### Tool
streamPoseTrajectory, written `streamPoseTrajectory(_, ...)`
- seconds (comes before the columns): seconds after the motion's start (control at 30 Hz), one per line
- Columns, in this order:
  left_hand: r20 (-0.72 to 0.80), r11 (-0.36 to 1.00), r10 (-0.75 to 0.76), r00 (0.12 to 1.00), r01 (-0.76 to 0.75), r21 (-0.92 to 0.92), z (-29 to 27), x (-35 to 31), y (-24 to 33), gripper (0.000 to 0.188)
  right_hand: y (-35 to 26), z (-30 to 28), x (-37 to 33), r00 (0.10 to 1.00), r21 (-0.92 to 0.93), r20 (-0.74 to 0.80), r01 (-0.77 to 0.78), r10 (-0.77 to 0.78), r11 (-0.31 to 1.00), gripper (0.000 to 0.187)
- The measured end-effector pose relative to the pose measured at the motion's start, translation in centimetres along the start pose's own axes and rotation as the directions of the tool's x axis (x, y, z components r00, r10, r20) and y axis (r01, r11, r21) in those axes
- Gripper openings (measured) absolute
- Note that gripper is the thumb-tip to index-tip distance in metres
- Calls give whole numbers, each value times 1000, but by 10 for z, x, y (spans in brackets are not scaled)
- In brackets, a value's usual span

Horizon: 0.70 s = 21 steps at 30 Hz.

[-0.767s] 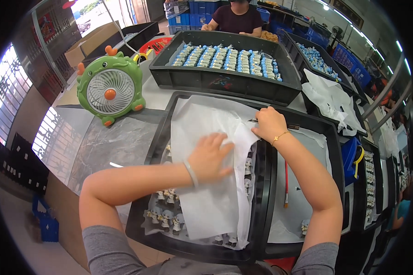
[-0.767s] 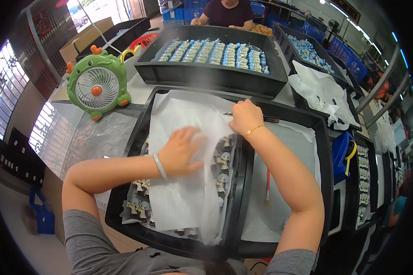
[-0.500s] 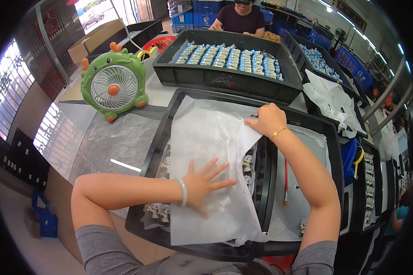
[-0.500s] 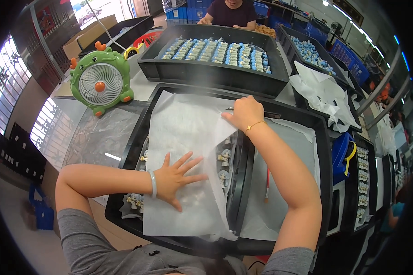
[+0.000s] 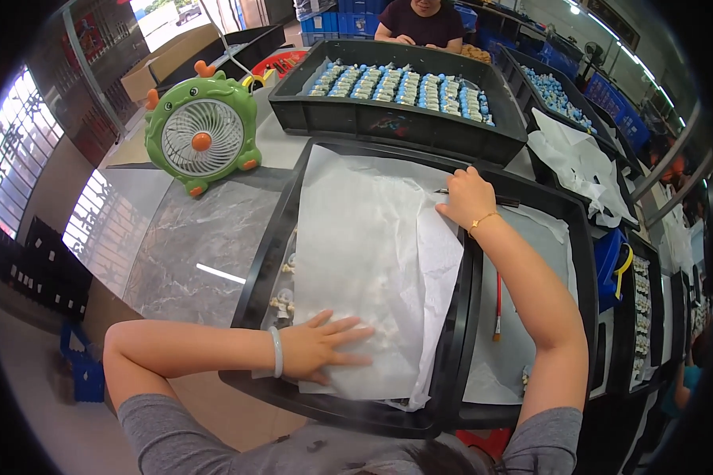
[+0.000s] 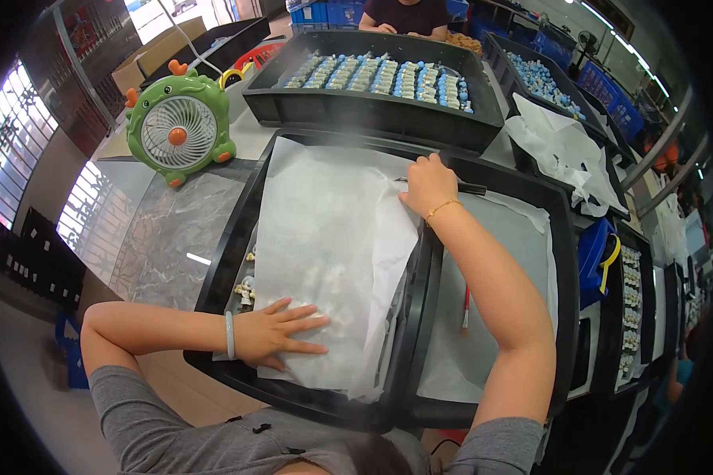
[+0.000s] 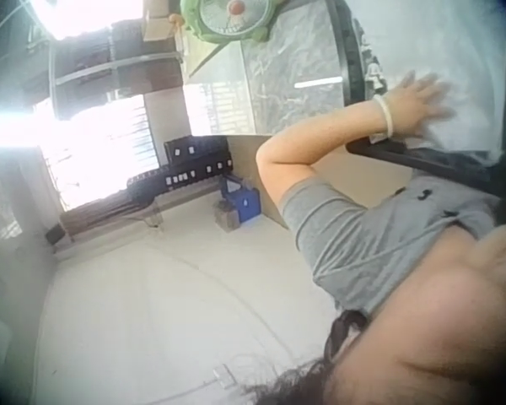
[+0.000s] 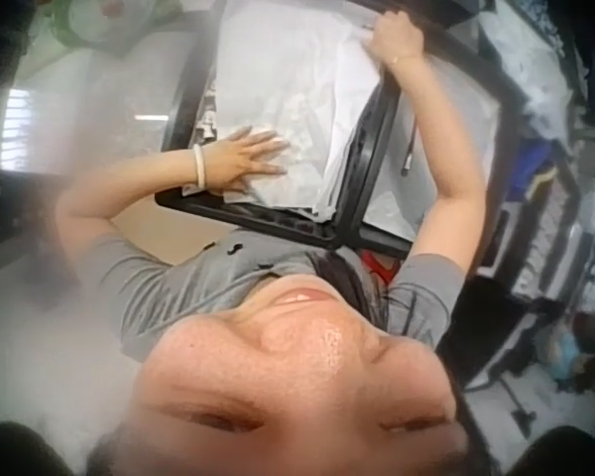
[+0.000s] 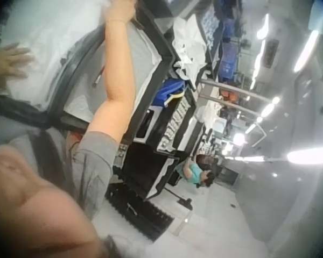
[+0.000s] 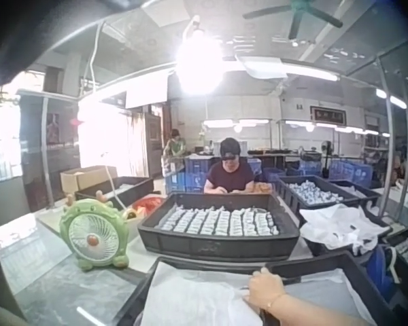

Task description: The person assembles small figurines by gluing pieces together and painting them with a paintbrush.

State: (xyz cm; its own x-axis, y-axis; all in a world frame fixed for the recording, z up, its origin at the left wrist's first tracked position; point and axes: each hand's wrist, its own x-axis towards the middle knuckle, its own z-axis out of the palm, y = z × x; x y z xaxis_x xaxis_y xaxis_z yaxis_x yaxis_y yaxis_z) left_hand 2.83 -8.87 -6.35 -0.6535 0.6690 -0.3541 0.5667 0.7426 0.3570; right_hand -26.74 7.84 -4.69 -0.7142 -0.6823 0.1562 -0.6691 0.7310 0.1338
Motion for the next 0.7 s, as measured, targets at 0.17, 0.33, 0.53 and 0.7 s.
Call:
streamPoseTrajectory(0.17, -87, 998, 62, 994, -63, 1, 7, -1, -13, 60, -1, 2, 4, 1000, 4, -13, 5, -5, 1000, 35)
streamPoseTrajectory(0.33, -13, 968, 27, 1000, -29, -249, -33, -24, -5, 52, -1, -2, 1, 999, -32, -22, 28, -29, 999, 31)
streamPoseTrajectory(0.53, 128, 866, 7, 992, 58, -496, -58, -56, -20, 35, -8, 0, 3, 983, -142, 162, 105, -81, 984, 31)
streamPoseTrajectory(0.7, 354, 939, -60, 933, 172, -296, -58, -48, -19, 35, -16, 4, 3, 985, -137, 144, 118, -98, 984, 25)
